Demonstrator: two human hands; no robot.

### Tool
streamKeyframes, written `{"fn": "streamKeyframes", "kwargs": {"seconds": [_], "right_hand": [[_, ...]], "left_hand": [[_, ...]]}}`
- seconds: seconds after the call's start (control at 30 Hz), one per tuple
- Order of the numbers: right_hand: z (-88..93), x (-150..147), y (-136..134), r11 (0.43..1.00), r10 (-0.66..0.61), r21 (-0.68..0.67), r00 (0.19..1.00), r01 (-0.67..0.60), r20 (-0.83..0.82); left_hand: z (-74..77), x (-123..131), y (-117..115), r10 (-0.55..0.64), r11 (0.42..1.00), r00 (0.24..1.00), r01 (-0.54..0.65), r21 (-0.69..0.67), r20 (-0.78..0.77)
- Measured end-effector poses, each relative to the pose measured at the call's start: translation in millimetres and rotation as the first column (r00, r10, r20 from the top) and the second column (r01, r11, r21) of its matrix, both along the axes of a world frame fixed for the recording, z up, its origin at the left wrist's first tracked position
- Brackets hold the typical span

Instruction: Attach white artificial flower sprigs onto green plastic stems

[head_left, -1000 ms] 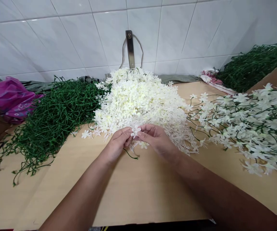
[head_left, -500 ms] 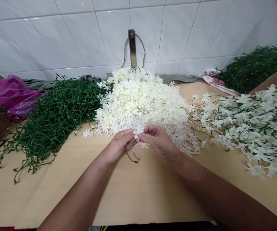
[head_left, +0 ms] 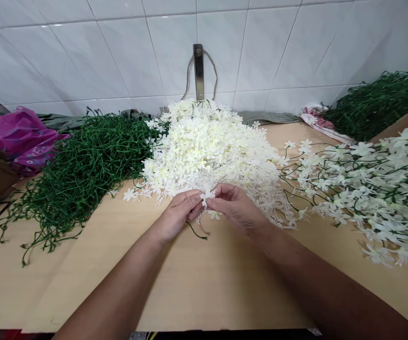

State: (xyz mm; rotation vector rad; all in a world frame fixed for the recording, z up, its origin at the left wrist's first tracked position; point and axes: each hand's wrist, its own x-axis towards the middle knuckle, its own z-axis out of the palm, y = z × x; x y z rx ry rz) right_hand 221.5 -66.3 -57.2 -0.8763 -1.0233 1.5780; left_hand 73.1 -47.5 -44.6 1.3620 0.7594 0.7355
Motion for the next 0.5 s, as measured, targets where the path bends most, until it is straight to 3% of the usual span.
{"fn": "streamKeyframes", "kwargs": {"seconds": [0.33,0.5], "right_hand": [[17.7,-4,-7,0.986,-0.110,0.145,0.973,0.081,0.205],[16.5,-4,-6,0.986,-0.126,0.138,0.955,0.091,0.268]], "left_hand": [[2.4,3,-1,0.028,1.000,1.000,-0.028,-0.011,0.011],[0.6,2,0,0.034,0.999,0.999,-0.034,-0.003,0.005]]}}
